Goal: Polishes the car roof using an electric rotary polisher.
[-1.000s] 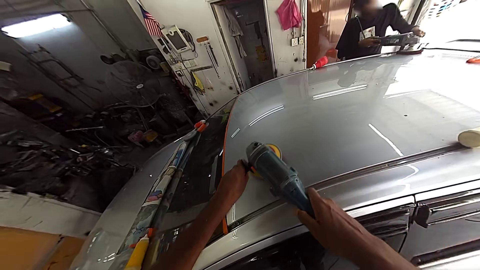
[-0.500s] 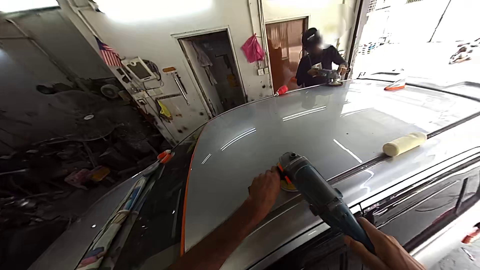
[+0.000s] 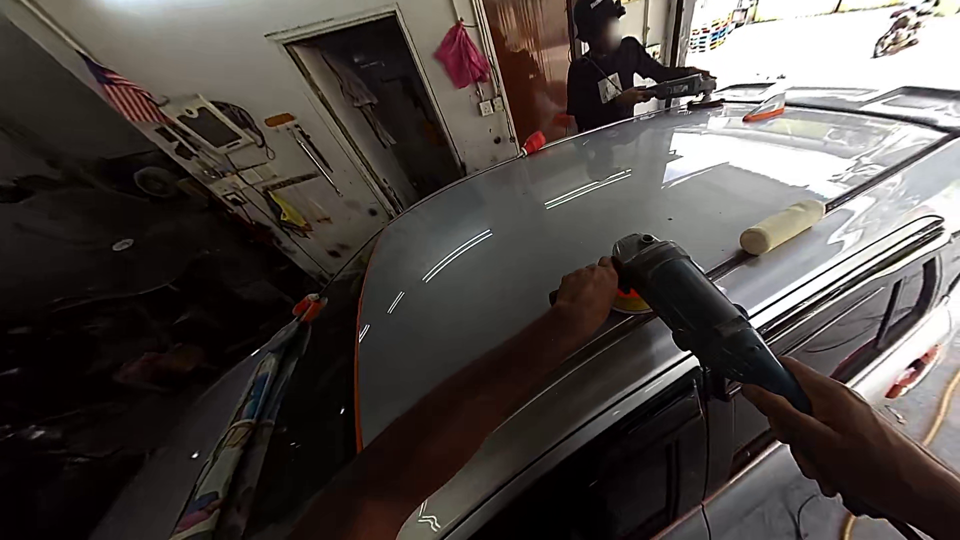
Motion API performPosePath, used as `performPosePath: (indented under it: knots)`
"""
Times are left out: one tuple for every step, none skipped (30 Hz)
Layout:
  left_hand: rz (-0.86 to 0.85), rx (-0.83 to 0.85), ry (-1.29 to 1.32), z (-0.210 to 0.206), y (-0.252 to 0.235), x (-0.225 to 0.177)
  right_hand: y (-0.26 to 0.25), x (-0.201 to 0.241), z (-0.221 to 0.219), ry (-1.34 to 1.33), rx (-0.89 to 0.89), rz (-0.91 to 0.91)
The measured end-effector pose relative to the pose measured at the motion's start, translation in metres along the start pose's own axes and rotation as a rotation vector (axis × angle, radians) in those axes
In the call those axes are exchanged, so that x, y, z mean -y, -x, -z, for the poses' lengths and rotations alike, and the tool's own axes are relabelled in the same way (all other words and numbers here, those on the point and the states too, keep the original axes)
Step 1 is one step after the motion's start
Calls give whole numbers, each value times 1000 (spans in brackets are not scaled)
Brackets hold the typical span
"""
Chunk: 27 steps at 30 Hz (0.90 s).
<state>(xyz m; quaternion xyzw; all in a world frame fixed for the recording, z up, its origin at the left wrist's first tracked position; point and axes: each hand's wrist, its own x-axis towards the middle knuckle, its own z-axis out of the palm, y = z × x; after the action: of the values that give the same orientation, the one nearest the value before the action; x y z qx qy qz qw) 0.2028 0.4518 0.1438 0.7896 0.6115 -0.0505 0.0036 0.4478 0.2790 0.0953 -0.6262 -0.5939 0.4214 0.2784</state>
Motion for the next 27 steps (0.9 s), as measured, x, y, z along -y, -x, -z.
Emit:
performPosePath:
  knots:
    - [19, 2, -10, -3, 9, 6, 2, 0, -5, 9, 17, 3]
    - [45, 7, -18, -5, 19, 14, 5, 2, -10, 20, 43, 9]
    - [73, 15, -24, -8, 30, 23, 7, 4, -16, 43, 71, 19]
    - [102, 18, -19, -12, 42, 34, 10, 7, -24, 82, 91, 42]
    - [130, 19, -9, -18, 56, 46, 13, 13, -34, 127, 103, 68]
    - [160, 20, 3, -23, 70, 58, 16, 20, -42, 168, 116, 91]
    - [188, 7, 15, -28, 86, 70, 20, 28, -51, 201, 140, 106]
    - [213, -19, 28, -34, 104, 81, 23, 35, -59, 223, 171, 124]
    - [254, -21, 28, -42, 119, 93, 25, 40, -69, 243, 202, 146]
    - [304, -6, 32, -49, 133, 103, 27, 43, -79, 270, 225, 176]
    - [352, 9, 44, -54, 147, 113, 28, 48, -89, 296, 254, 202]
    - [395, 23, 54, -58, 161, 122, 29, 53, -97, 318, 288, 220]
    - [434, 42, 63, -62, 177, 130, 31, 57, -106, 334, 324, 237]
    - [471, 63, 73, -66, 192, 137, 33, 60, -114, 347, 356, 254]
    - [508, 76, 90, -71, 208, 144, 34, 64, -123, 359, 393, 267]
    - [542, 61, 109, -77, 222, 151, 35, 68, -131, 373, 430, 279]
    - [568, 27, 118, -84, 236, 157, 36, 71, -140, 386, 464, 292]
    - [592, 3, 119, -91, 250, 163, 36, 74, -148, 395, 499, 302]
    - [613, -23, 120, -99, 262, 169, 37, 77, -156, 405, 533, 308]
    - [635, -44, 124, -106, 273, 174, 37, 80, -164, 411, 560, 317]
    - [658, -52, 134, -111, 282, 179, 37, 83, -171, 415, 586, 324]
    - [679, -55, 133, -113, 289, 182, 36, 85, -176, 422, 610, 330]
    - [698, -46, 128, -114, 295, 184, 36, 87, -180, 428, 630, 335]
    - [708, -41, 119, -114, 298, 186, 35, 86, -184, 428, 638, 347]
    - [714, -33, 109, -114, 299, 187, 34, 84, -187, 425, 634, 359]
    - [715, -16, 97, -112, 298, 187, 33, 83, -188, 420, 625, 365]
    - [709, -1, 83, -109, 294, 187, 32, 81, -188, 414, 605, 369]
